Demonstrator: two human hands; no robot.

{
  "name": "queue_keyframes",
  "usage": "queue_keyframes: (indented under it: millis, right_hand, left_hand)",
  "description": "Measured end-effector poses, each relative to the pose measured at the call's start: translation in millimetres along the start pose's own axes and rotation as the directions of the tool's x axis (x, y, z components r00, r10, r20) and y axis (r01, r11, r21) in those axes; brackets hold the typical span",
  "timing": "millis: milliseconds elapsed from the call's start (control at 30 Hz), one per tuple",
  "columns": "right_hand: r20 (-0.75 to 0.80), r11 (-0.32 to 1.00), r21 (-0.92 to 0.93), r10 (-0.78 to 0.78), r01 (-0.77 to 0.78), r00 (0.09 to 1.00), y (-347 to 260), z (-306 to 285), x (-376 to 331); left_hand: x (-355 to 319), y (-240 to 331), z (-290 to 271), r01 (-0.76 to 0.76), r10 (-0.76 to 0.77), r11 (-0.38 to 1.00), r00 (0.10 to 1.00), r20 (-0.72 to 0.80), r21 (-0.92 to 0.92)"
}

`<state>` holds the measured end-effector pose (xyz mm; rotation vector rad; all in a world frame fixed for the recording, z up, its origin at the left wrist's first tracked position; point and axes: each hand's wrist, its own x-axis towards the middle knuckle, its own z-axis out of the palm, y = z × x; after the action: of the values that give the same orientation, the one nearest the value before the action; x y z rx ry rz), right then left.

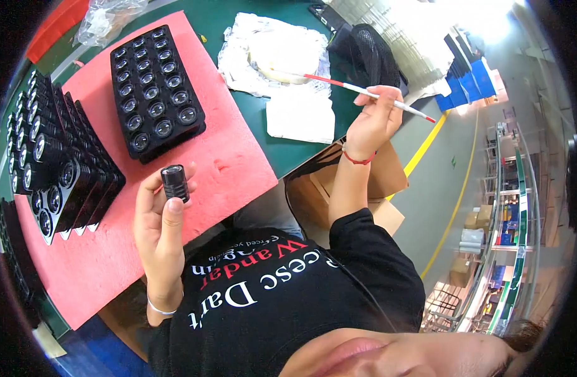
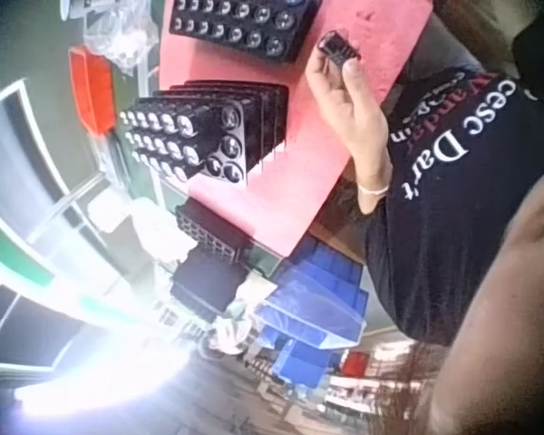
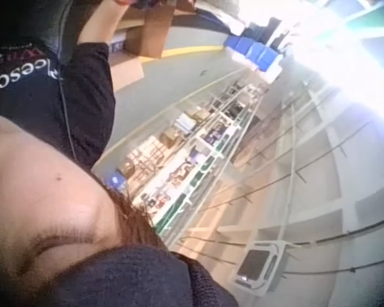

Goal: Apply a sealant or paint to small black light housing components using a brush on an assembly line.

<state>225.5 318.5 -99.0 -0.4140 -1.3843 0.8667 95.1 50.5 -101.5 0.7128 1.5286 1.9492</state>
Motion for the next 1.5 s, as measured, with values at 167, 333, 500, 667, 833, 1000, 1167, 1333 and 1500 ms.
queue_keyframes:
  millis: [167,333,500,667,833,1000,1167,1333,1500]
  right_hand:
    - [-0.080,0.798,0.556,0.331,-0.234,0.940,0.1,-8.1,-4.5]
    - [0.145,0.617,0.696,0.380,-0.367,0.913,-15.7,3.8,-31.5]
    - [0.317,0.634,0.635,0.307,-0.441,0.898,-32.5,19.2,-60.6]
    - [0.388,0.703,0.579,0.208,-0.413,0.898,-34.4,31.2,-72.2]
    - [0.390,0.763,0.538,0.153,-0.359,0.908,-36.1,34.8,-75.2]
    - [0.363,0.826,0.498,0.079,-0.265,0.929,-34.2,35.6,-75.4]
    - [0.362,0.828,0.498,0.071,-0.257,0.930,-30.8,36.5,-76.1]
    - [0.346,0.828,0.498,0.081,-0.256,0.935,-26.0,36.4,-77.5]
    - [0.261,0.891,0.429,0.036,-0.149,0.965,-27.6,37.6,-78.5]
  left_hand:
    - [-2.1,1.4,-4.6,0.023,-0.024,1.000,0.999,-0.044,-0.017]
    - [1.4,4.5,-9.9,0.057,-0.062,0.993,0.997,-0.044,-0.101]
    - [2.2,-2.0,-14.8,0.038,-0.051,0.968,0.998,-0.043,-0.250]
    - [1.1,-2.1,-16.9,0.042,-0.054,0.967,0.998,-0.042,-0.253]
    - [-0.7,-3.2,-18.7,0.028,-0.035,0.969,0.999,-0.025,-0.244]
    - [-0.2,-0.4,-17.7,0.050,-0.058,0.969,0.998,-0.029,-0.241]
    - [-0.3,-2.1,-20.8,0.052,-0.059,0.970,0.998,-0.023,-0.238]
    - [-0.2,-1.0,-20.0,0.065,-0.075,0.962,0.997,-0.028,-0.264]
    - [-0.3,-4.2,-20.3,0.062,-0.067,0.945,0.998,-0.003,-0.322]
